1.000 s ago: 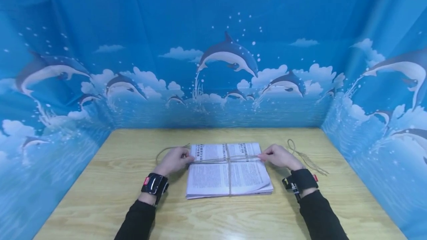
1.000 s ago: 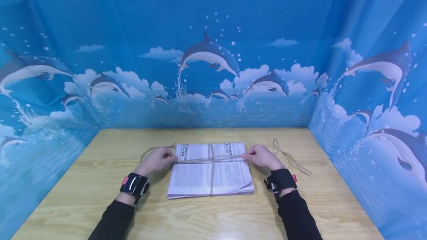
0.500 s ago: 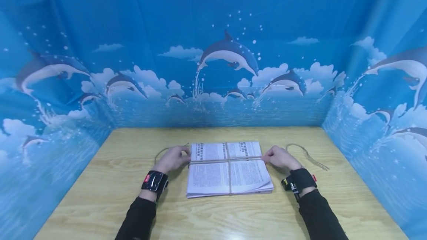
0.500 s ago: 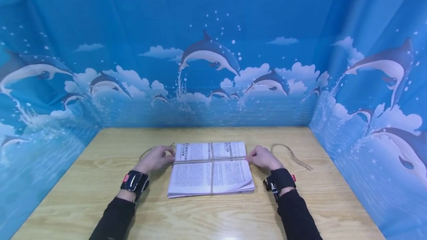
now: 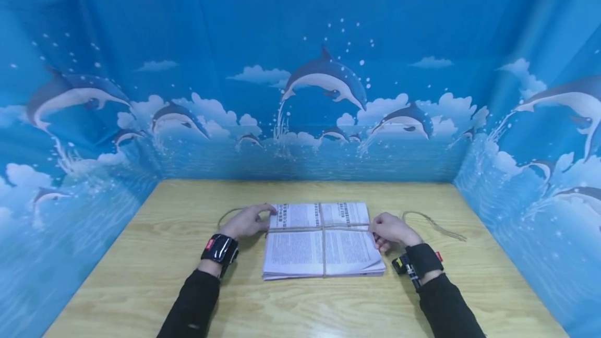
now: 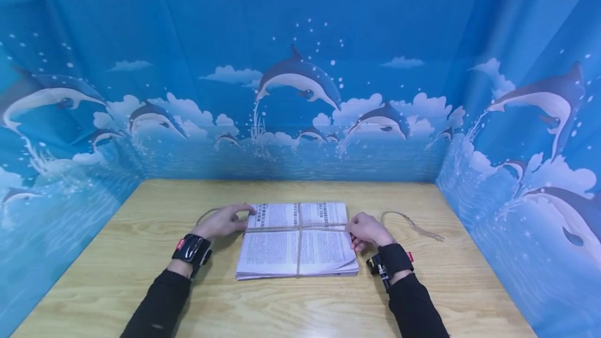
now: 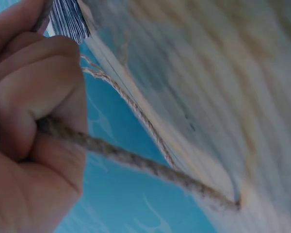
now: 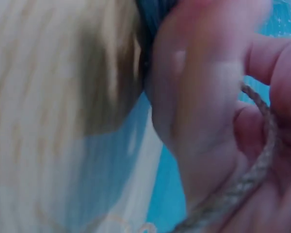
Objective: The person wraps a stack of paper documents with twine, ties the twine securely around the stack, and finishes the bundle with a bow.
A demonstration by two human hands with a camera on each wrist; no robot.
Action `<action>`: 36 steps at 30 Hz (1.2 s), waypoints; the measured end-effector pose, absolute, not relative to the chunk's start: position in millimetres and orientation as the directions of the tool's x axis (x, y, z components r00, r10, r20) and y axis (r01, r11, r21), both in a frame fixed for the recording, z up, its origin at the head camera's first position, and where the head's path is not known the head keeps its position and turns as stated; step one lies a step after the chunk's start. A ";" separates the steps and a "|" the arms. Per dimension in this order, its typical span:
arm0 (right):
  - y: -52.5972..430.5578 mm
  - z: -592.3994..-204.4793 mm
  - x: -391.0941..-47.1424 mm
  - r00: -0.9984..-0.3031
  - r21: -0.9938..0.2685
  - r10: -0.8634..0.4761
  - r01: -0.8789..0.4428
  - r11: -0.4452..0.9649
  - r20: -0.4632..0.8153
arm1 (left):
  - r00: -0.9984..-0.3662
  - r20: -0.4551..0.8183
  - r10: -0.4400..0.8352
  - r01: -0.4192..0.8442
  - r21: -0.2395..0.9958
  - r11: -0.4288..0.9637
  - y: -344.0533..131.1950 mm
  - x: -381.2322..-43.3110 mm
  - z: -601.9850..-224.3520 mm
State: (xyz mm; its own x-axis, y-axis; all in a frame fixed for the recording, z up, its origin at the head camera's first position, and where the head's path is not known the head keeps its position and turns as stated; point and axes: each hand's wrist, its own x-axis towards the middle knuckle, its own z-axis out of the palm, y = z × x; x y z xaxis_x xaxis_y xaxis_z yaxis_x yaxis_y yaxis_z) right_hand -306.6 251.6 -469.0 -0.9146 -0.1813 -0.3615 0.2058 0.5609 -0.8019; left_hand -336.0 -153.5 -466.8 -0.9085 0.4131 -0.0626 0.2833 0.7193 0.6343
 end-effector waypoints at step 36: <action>232.2 -457.2 -298.9 -0.967 -0.695 -0.070 0.125 0.708 -0.245 | -0.924 -0.062 0.376 -0.123 0.983 -0.139 -138.1 -343.3 -460.0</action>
State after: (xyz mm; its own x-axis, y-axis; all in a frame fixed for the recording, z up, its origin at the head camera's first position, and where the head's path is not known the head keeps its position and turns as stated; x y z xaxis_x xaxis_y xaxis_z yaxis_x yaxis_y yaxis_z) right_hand -298.9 232.2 -457.2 -0.9670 -0.0700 -0.2449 0.1249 0.7078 -0.6953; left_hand -343.3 -138.1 -460.0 -0.9244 0.3763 -0.0623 -0.1229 -0.1393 0.9826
